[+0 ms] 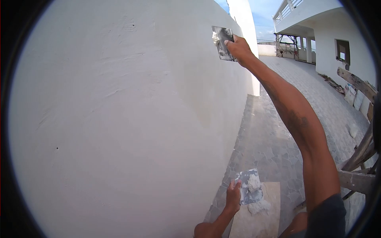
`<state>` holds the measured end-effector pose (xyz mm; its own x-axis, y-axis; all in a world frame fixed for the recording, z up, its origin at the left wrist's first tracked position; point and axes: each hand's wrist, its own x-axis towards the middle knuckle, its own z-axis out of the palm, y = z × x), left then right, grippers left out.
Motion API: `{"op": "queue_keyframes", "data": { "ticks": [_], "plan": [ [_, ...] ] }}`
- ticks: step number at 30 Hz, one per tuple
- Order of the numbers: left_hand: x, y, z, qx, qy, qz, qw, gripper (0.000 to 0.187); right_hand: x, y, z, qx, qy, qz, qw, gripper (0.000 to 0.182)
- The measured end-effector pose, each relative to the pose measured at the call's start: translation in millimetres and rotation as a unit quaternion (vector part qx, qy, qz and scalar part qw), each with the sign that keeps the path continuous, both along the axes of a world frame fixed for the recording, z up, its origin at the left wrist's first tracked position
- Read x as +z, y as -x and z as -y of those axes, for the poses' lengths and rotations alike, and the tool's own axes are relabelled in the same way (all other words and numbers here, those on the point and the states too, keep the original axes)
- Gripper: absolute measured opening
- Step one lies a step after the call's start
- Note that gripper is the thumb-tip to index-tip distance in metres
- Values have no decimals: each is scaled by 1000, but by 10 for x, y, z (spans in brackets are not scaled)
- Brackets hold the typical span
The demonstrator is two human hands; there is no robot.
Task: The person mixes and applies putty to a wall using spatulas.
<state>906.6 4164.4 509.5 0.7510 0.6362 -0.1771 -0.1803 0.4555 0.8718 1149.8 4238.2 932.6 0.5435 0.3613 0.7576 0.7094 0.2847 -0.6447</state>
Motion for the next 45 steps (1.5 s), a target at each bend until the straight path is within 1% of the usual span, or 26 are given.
{"op": "queue_keyframes", "data": {
  "ticks": [3, 6, 8, 9, 11, 12, 14, 17, 18, 20, 21, 24, 26, 28, 31, 34, 35, 36, 37, 38, 39, 41, 44, 45],
  "plan": [
    [21, -10, -12, 10, -5, -12, 1000, 37, 163, -138, -221, -27, -22, 19, 999, 35],
    [-133, -85, -31, 37, -18, -6, 999, 33, 293, -204, -341, -73, -37, 55, 995, 34],
    [-149, -56, -52, 6, 2, 10, 1000, 38, 371, -245, -405, -95, -47, 76, 991, 35],
    [-145, -44, -57, -11, 12, 18, 1000, 41, 393, -279, -438, -96, -45, 97, 990, 36],
    [-154, -63, -30, 4, 27, 22, 999, 43, 410, -285, -485, -95, -42, 138, 985, 38],
    [-146, -60, -23, 13, 34, 23, 999, 43, 413, -274, -474, -78, -32, 136, 987, 40],
    [-79, -24, -11, -1, 38, 27, 999, 47, 426, -264, -439, -43, -10, 134, 990, 45],
    [113, 65, 6, -12, 54, 32, 998, 51, 387, -263, -371, -32, 34, 112, 993, 53],
    [139, 62, 23, -16, 60, 34, 997, 53, 317, -209, -335, -57, 22, 117, 991, 54],
    [42, 6, 25, 7, 52, 36, 998, 55, 104, -61, -276, -108, -4, 129, 986, 56],
    [-15, -20, 12, 18, 47, 37, 998, 57, -3, -65, -285, -91, -20, 173, 981, 57],
    [-119, -35, -43, 3, 34, 34, 999, 58, -389, 25, -353, -89, -91, 258, 958, 58],
    [-78, -7, -38, -10, 24, 39, 999, 62, -705, 205, -351, -61, -124, 279, 950, 62],
    [-92, 1, -43, -13, 13, 38, 999, 64, -999, 482, -273, -59, -106, 281, 952, 64],
    [-213, -28, -69, -6, -2, 29, 1000, 65, -1294, 725, -85, -17, -83, 321, 943, 57],
    [-214, -46, -68, 0, 1, 30, 1000, 65, -1169, 749, 278, 56, -34, 256, 964, 46],
    [-225, -54, -70, -1, 8, 32, 999, 65, -1026, 735, 343, 23, -33, 174, 984, 35],
    [-231, -55, -64, -2, 16, 32, 999, 66, -829, 562, 287, -34, -11, 111, 993, 32],
    [-206, -42, -52, -9, 21, 32, 999, 66, -587, 419, 261, -63, 7, 62, 996, 30],
    [-156, -25, -39, -16, 25, 33, 999, 67, -409, 200, 125, -49, -28, -4, 998, 29],
    [-121, -20, -42, -22, 28, 35, 999, 67, -233, 32, 93, -14, -11, -27, 999, 32],
    [-224, -51, -83, -19, 24, 28, 999, 67, 22, -689, -383, 29, -16, -48, 998, 31],
    [-351, -102, -109, -4, 22, 15, 1000, 67, 287, -701, -460, 9, 16, -47, 999, 26],
    [-357, -112, -106, 4, 21, 11, 1000, 67, 332, -673, -418, 21, 21, -15, 999, 25]
  ]
}}
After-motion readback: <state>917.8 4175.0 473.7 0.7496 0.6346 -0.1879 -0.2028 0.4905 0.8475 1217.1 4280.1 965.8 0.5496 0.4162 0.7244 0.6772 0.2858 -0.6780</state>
